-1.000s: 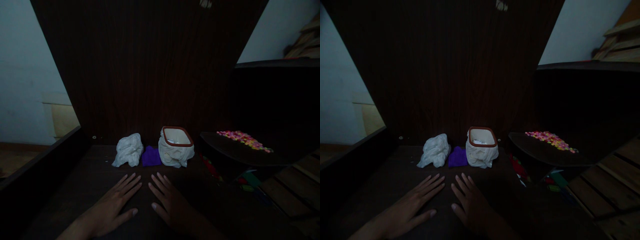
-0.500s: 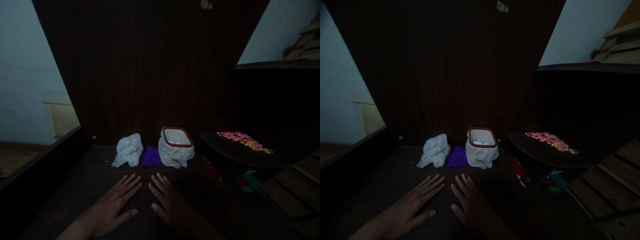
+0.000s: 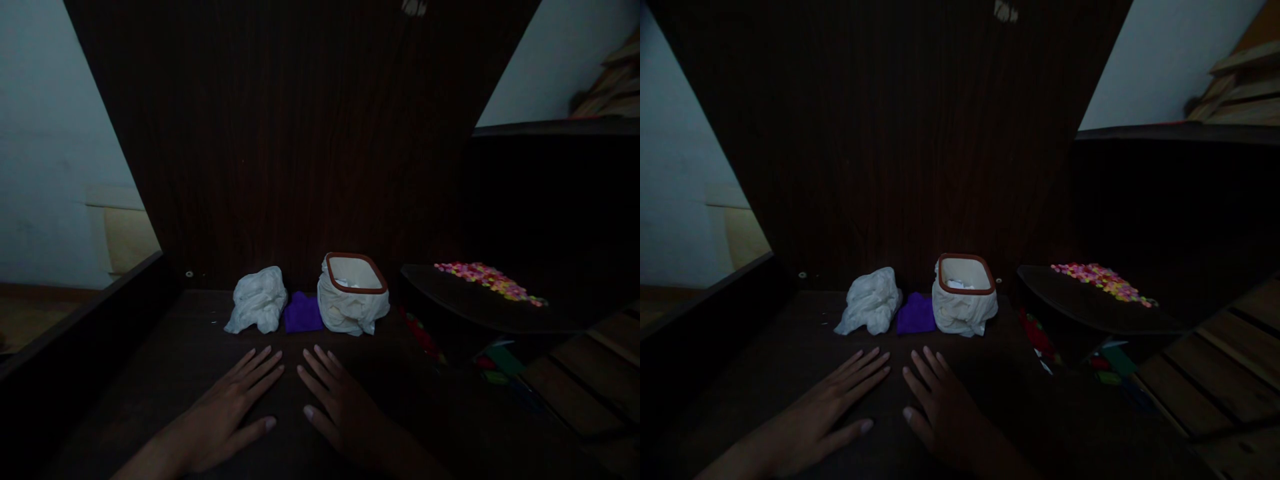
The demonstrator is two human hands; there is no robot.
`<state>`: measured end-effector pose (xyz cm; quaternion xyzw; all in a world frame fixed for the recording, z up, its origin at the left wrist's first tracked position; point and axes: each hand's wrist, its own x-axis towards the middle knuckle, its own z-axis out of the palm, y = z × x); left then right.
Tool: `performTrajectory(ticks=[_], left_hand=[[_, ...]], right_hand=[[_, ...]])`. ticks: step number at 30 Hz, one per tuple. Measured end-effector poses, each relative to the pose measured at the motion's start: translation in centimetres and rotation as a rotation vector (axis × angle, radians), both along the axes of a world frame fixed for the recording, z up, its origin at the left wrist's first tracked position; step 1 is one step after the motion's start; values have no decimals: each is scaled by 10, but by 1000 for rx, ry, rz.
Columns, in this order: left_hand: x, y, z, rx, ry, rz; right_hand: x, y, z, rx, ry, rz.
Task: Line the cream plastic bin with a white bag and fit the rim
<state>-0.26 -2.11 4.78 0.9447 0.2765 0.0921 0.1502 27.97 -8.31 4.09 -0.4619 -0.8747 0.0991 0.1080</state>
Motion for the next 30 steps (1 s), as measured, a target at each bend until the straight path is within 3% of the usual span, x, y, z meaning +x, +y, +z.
performTrajectory(ticks=[23, 26, 30], left_hand=[[0, 1, 0, -43, -37, -5], [1, 1, 2, -48, -34, -12], [3, 1, 4, -69, -22, -20]], right_hand=[[0, 2, 2, 9, 6, -13], [1, 7, 10, 96, 16, -27], [9, 20, 27, 424, 109, -113]])
